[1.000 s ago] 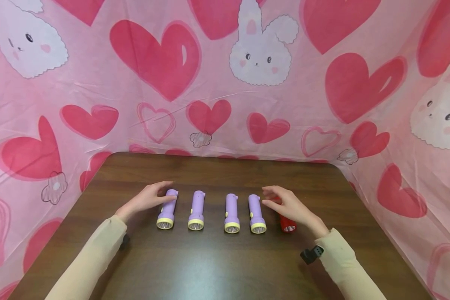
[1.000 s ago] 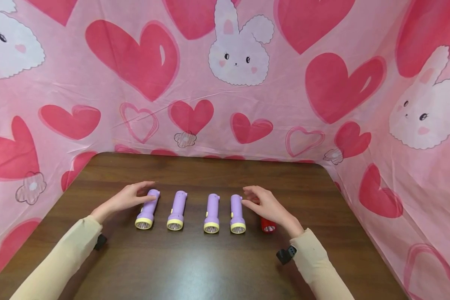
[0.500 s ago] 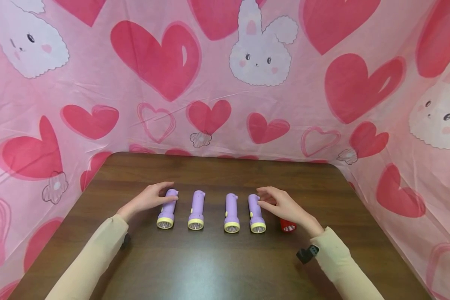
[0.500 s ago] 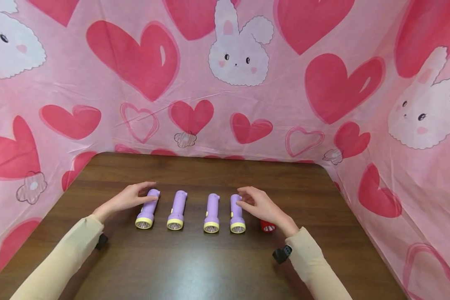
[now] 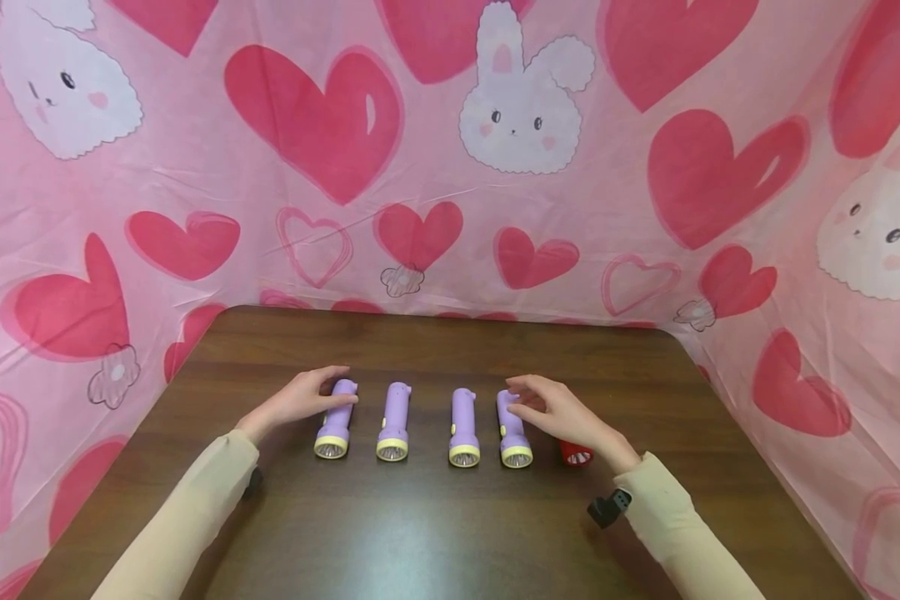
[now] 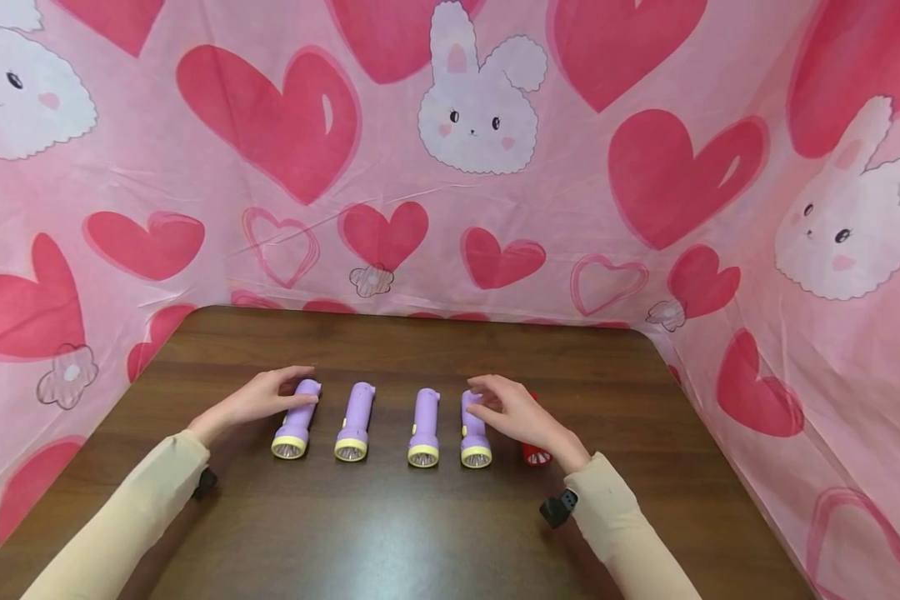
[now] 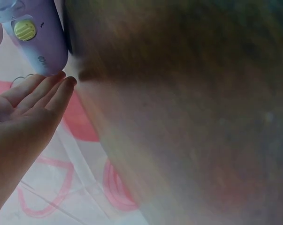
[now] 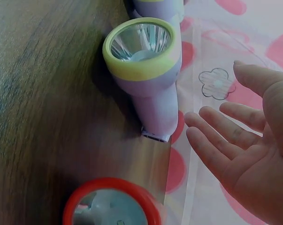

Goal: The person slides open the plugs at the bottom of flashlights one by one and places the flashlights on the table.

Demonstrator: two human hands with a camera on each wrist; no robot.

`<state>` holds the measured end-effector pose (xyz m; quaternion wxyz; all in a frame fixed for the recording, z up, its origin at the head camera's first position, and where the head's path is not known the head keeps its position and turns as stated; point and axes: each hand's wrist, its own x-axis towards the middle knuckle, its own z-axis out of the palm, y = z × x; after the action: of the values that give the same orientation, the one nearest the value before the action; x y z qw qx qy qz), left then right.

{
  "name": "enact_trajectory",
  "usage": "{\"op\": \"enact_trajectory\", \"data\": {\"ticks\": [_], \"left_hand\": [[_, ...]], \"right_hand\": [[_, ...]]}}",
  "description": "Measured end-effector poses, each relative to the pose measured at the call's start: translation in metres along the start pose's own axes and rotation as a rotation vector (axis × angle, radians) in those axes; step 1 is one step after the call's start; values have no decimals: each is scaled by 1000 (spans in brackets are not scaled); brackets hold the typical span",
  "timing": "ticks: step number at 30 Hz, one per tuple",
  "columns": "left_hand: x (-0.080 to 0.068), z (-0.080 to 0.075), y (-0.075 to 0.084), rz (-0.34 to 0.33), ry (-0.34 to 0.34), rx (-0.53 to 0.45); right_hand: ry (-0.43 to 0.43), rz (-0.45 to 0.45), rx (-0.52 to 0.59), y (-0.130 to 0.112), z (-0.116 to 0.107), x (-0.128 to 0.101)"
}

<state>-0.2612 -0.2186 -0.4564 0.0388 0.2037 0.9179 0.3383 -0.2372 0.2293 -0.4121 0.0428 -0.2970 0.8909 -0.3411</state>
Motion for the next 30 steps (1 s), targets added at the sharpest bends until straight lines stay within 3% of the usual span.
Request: {"op": "enact_trajectory", "data": {"ticks": [30], "left_hand": [[0,4,2,-5,-20,12]], "right_hand": [[-48,-33,42,-17,17,22]]}}
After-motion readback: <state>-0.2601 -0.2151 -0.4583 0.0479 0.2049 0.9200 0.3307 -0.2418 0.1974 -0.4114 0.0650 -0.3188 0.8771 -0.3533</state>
